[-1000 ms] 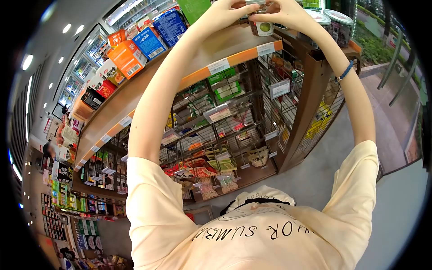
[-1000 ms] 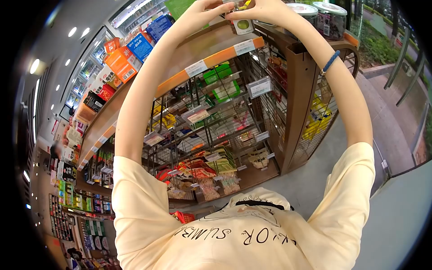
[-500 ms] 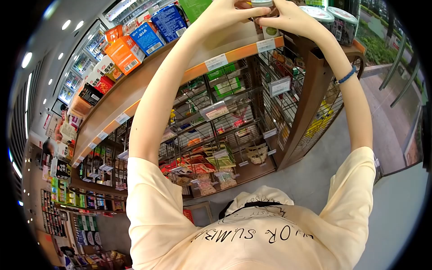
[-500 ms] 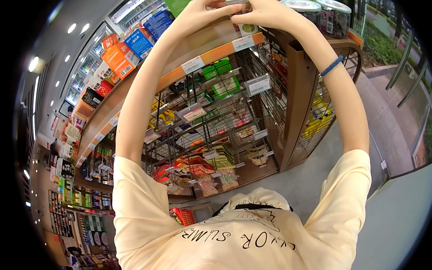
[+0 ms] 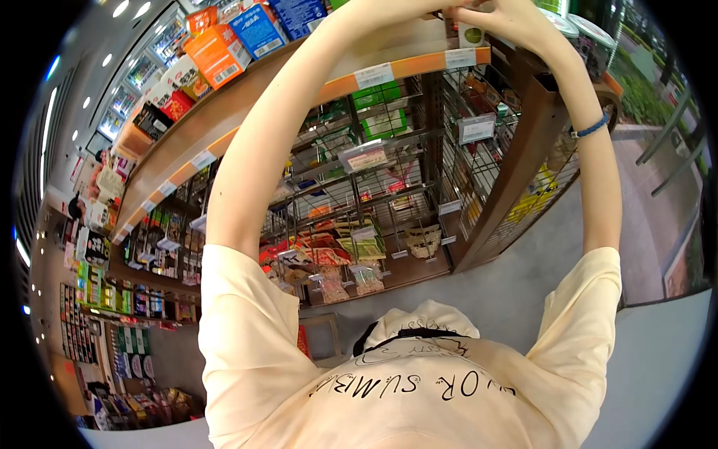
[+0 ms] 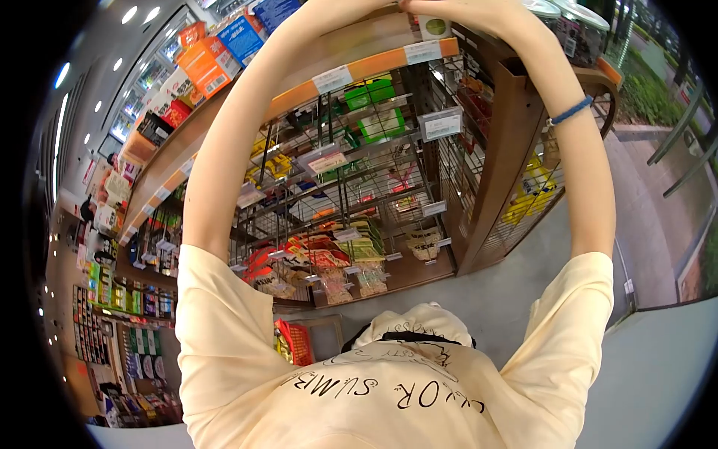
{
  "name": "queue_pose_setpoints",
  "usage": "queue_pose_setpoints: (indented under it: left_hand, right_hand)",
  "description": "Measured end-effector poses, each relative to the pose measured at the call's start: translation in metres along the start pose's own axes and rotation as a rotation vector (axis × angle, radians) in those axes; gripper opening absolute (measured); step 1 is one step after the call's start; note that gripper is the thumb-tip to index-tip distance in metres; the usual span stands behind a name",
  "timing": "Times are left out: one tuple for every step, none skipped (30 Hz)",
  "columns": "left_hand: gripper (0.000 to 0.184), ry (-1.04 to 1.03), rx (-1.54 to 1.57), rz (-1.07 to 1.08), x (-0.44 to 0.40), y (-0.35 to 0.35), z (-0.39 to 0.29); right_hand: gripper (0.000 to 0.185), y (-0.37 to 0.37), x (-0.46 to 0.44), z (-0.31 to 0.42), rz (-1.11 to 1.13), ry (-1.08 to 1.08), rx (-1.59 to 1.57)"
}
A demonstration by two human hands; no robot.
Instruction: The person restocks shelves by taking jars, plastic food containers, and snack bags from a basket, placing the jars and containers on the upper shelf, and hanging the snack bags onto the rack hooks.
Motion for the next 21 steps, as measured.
queue_pose_setpoints:
  left_hand:
    - [0.042,-0.062,-0.048,-0.015,0.003,0.004,-0.009]
    - [0.043,-0.072,-0.242,-0.046,0.006,0.009,-0.011]
    - [0.044,-0.126,-0.318,-0.115,0.013,0.015,-0.018]
    - [0.045,-0.176,-0.398,-0.183,0.019,0.022,-0.024]
    - [0.047,-0.260,-0.365,-0.195,0.026,0.025,-0.029]
    - [0.047,-0.239,-0.359,-0.201,0.033,0.031,-0.033]
    - [0.044,-0.336,-0.372,-0.380,0.045,0.037,-0.036]
    - [0.042,-0.442,-0.400,-0.556,0.059,0.040,-0.037]
    - [0.045,-0.434,-0.355,-0.571,0.063,0.039,-0.033]
    - [0.048,-0.414,-0.316,-0.586,0.073,0.041,-0.030]
    - [0.047,-0.330,-0.198,-0.560,0.091,0.042,-0.034]
    - [0.050,-0.246,-0.078,-0.542,0.113,0.041,-0.042]
    - [0.053,-0.217,-0.015,-0.524,0.133,0.037,-0.046]
    - [0.058,-0.187,0.053,-0.509,0.153,0.033,-0.049]
    - [0.061,-0.161,0.045,-0.515,0.176,0.032,-0.053]
    - [0.066,-0.134,0.038,-0.519,0.199,0.031,-0.056]
    - [0.067,-0.085,0.080,-0.481,0.221,0.026,-0.056]
    - [0.068,-0.033,0.130,-0.447,0.244,0.022,-0.056]
    - [0.067,0.028,0.142,-0.423,0.270,0.017,-0.056]
    - [0.066,0.088,0.163,-0.408,0.293,0.013,-0.050]
    - [0.061,0.138,0.109,-0.407,0.320,0.016,-0.045]
  right_hand:
    - [0.065,0.000,0.000,0.003,-0.048,-0.016,-0.017]
    - [0.062,0.006,0.003,0.014,-0.105,0.086,-0.035]
    - [0.060,0.008,0.003,0.017,-0.137,0.116,0.015]
    - [0.058,0.011,0.004,0.018,-0.168,0.148,0.061]
    - [0.057,0.014,0.010,0.029,-0.282,0.293,0.264]
    - [0.057,0.017,0.019,0.043,-0.406,0.440,0.458]
    - [0.052,0.015,0.021,0.045,-0.362,0.452,0.406]
    - [0.047,0.013,0.023,0.050,-0.326,0.471,0.348]
    - [0.045,0.016,0.026,0.061,-0.364,0.512,0.387]
    - [0.043,0.016,0.032,0.074,-0.395,0.552,0.414]
    - [0.043,0.015,0.036,0.083,-0.383,0.553,0.383]
    - [0.043,0.012,0.041,0.092,-0.370,0.556,0.351]
    - [0.041,0.006,0.047,0.102,-0.345,0.532,0.267]
    - [0.040,0.002,0.055,0.110,-0.312,0.508,0.185]
    - [0.038,-0.005,0.068,0.110,-0.329,0.448,0.045]
    - [0.037,-0.014,0.082,0.108,-0.336,0.380,-0.095]
    - [0.035,-0.022,0.097,0.115,-0.270,0.459,-0.094]
    - [0.034,-0.028,0.111,0.120,-0.204,0.539,-0.090]
    - [0.033,-0.038,0.129,0.119,-0.195,0.500,-0.229]
    - [0.032,-0.053,0.146,0.115,-0.175,0.461,-0.358]
    - [0.030,-0.069,0.166,0.118,-0.151,0.516,-0.393]
Point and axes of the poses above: each hand's wrist, its own x-axis away from the middle knuckle, its own y-axis out of the back of the hand, z = x × y, the point moved 7 cm from there along -x, towards the middle knuckle, and after that the axes turned 15 degrees about -z, right-handed, at the moved point
